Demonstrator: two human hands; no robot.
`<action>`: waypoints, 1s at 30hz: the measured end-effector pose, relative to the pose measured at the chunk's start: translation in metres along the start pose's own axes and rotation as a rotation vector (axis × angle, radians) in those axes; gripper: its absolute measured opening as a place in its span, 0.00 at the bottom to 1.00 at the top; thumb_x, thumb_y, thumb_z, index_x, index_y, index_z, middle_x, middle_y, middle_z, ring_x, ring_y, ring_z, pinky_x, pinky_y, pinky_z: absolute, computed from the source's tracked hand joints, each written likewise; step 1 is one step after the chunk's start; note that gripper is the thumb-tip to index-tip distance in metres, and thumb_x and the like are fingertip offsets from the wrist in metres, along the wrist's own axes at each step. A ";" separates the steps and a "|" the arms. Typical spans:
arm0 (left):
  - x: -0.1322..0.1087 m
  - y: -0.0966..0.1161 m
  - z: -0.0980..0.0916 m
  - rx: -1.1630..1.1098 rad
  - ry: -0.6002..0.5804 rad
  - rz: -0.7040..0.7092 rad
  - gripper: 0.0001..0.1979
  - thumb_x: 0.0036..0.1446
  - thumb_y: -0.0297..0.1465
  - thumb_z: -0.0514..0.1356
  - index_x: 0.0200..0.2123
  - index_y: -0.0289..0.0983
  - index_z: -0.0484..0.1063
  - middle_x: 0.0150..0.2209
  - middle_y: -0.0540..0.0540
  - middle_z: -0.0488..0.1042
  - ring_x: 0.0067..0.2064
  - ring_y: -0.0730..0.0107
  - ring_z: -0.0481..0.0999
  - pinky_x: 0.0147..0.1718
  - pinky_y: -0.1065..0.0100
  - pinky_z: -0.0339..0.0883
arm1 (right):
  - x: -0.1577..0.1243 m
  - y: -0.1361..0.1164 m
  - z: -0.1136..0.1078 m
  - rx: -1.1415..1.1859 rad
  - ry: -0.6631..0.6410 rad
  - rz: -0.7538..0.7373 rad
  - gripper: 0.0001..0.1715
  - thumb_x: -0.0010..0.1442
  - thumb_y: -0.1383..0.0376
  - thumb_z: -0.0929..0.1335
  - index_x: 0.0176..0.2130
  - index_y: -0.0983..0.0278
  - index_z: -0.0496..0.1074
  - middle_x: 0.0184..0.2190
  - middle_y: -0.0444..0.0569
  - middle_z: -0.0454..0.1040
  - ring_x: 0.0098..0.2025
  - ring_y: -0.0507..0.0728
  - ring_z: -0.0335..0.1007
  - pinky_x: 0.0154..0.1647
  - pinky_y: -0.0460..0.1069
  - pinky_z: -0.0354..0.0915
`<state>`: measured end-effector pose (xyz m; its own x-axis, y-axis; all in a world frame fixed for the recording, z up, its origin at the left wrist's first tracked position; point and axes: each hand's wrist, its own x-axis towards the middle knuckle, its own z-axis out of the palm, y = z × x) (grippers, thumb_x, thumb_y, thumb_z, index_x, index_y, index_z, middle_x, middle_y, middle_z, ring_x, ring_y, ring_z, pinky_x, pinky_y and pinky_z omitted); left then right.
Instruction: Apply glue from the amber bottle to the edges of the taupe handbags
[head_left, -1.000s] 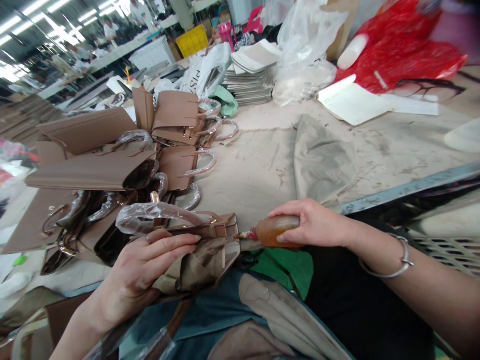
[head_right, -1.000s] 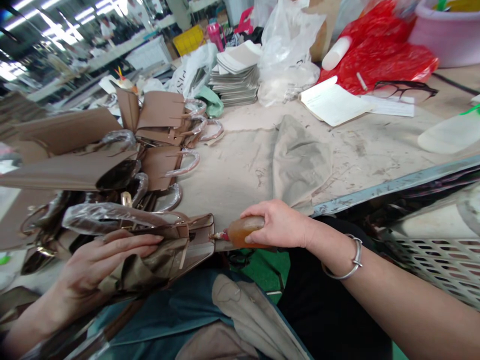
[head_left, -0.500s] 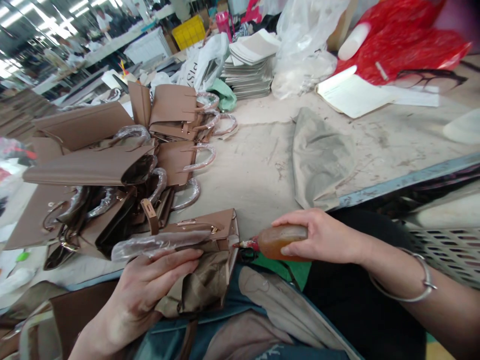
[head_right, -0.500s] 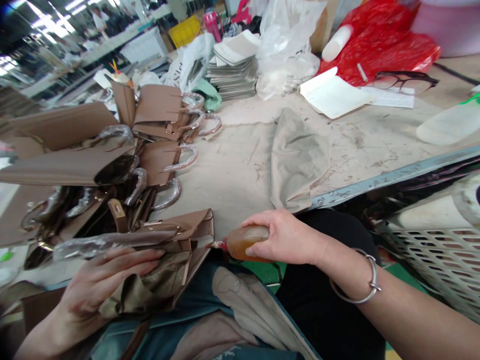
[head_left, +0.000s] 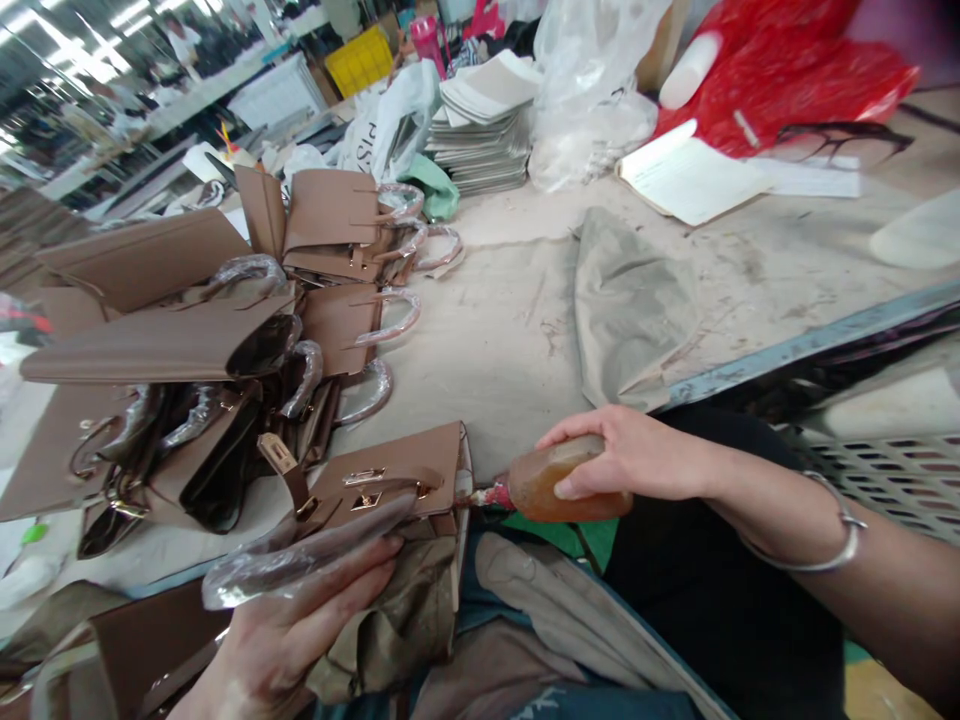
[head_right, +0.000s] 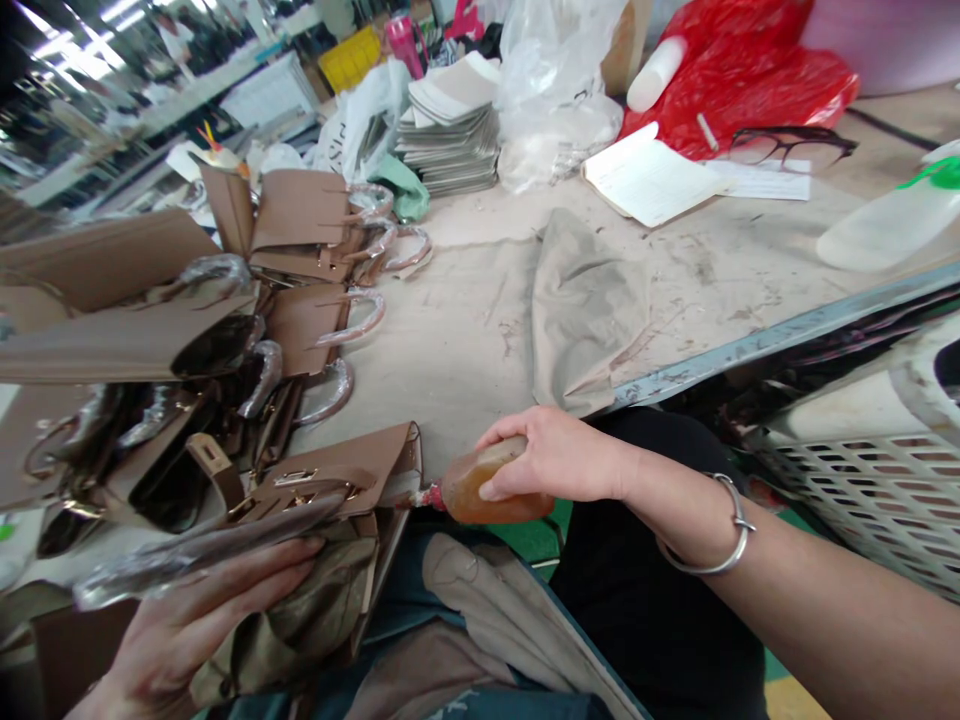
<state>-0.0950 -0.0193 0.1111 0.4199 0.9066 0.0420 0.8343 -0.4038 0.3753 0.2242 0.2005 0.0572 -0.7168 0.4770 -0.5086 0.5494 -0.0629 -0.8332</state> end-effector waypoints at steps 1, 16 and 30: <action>0.000 0.000 0.001 -0.006 0.001 -0.013 0.24 0.69 0.45 0.49 0.61 0.42 0.66 0.60 0.46 0.71 0.62 0.64 0.68 0.63 0.67 0.59 | 0.000 0.000 0.001 -0.011 -0.013 0.012 0.25 0.47 0.57 0.74 0.45 0.60 0.79 0.33 0.42 0.79 0.33 0.55 0.72 0.30 0.45 0.64; 0.012 -0.018 -0.011 0.015 -0.090 0.050 0.21 0.67 0.37 0.50 0.62 0.45 0.64 0.58 0.45 0.72 0.60 0.64 0.71 0.59 0.68 0.67 | -0.012 0.019 0.022 -0.484 0.367 -0.504 0.25 0.54 0.65 0.72 0.52 0.63 0.76 0.36 0.50 0.75 0.37 0.56 0.71 0.38 0.50 0.66; 0.022 -0.014 -0.015 -0.022 -0.036 0.048 0.21 0.69 0.43 0.46 0.57 0.43 0.68 0.54 0.43 0.76 0.56 0.66 0.75 0.54 0.70 0.71 | -0.013 0.018 0.018 -0.645 0.338 -0.554 0.26 0.56 0.66 0.69 0.55 0.60 0.74 0.32 0.48 0.68 0.31 0.54 0.68 0.30 0.47 0.60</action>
<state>-0.1030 0.0081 0.1208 0.4722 0.8811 0.0268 0.8049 -0.4434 0.3943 0.2354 0.1771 0.0444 -0.8412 0.5309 0.1029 0.3708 0.7048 -0.6048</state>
